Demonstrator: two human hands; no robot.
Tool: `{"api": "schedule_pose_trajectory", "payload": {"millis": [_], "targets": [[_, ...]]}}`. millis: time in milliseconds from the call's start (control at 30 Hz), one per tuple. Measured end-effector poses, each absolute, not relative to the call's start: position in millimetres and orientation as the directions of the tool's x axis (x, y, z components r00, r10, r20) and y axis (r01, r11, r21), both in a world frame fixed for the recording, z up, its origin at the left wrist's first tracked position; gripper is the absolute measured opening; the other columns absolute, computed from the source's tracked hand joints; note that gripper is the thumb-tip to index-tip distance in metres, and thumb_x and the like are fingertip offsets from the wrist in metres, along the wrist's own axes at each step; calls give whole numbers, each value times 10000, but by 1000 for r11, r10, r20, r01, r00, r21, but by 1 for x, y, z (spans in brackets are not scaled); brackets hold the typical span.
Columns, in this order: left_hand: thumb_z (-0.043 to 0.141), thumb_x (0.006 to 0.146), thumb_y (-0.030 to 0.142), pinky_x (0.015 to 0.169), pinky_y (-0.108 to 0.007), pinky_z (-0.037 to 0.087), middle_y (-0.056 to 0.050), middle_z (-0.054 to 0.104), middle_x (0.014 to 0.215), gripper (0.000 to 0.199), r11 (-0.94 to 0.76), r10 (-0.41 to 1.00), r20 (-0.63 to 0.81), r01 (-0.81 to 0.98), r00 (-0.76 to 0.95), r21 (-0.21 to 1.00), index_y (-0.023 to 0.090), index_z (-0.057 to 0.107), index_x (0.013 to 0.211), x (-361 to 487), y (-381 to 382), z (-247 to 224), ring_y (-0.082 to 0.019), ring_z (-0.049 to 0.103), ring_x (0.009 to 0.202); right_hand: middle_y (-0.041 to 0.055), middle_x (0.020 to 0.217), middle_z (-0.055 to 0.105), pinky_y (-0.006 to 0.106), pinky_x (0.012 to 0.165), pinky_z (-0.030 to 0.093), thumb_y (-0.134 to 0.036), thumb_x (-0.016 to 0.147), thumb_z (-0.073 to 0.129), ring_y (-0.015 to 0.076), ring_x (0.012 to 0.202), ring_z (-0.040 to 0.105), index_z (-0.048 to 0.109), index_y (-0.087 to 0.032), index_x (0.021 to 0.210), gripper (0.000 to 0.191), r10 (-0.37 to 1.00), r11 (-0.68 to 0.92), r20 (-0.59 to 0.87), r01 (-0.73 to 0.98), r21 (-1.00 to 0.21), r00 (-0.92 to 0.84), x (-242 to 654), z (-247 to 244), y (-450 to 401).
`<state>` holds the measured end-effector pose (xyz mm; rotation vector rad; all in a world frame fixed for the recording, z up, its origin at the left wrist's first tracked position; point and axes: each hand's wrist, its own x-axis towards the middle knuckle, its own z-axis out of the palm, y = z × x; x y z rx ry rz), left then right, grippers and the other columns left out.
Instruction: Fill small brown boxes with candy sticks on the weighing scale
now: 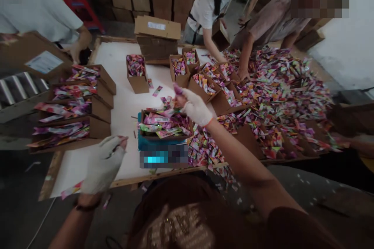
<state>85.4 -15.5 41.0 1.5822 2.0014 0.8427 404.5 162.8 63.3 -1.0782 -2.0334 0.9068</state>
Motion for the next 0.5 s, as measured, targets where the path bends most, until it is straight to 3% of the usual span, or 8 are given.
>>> {"api": "schedule_pose_trajectory", "payload": {"millis": [133, 267, 367, 500], "targets": [[673, 883, 578, 931, -495, 659, -98, 870, 970, 359, 428, 854, -112, 561, -509, 708, 273, 845, 960, 61, -46, 35, -359, 818, 989, 92, 1089, 829, 477, 992, 712, -462, 1146, 574, 280, 972, 750, 793, -228, 1318, 364, 955, 290, 215, 498, -817, -203, 471, 64, 143], [675, 907, 613, 877, -460, 657, -91, 842, 946, 381, 481, 816, -144, 519, -560, 707, 271, 824, 984, 58, -48, 36, -367, 819, 1021, 113, 1054, 816, 530, 1068, 696, -554, 1072, 654, 314, 1038, 770, 760, -242, 1164, 342, 972, 231, 209, 608, -759, -109, 524, 57, 117], [662, 955, 584, 919, -460, 672, -102, 873, 1029, 351, 360, 895, -83, 601, -438, 714, 273, 823, 979, 70, -29, 48, -360, 824, 1052, 126, 1064, 838, 561, 1104, 686, -576, 1053, 673, 343, 1080, 789, 744, -259, 1110, 329, 974, 217, 206, 655, -724, -96, 534, 54, 107], [628, 1013, 496, 848, -409, 633, -100, 869, 1012, 305, -9, 983, 144, 754, -114, 657, 283, 766, 843, 96, 11, 69, -297, 797, 956, 140, 1137, 873, 550, 1100, 703, -595, 1103, 626, 338, 1073, 802, 785, -240, 1234, 411, 956, 282, 267, 627, -726, -120, 508, 58, 113]]}}
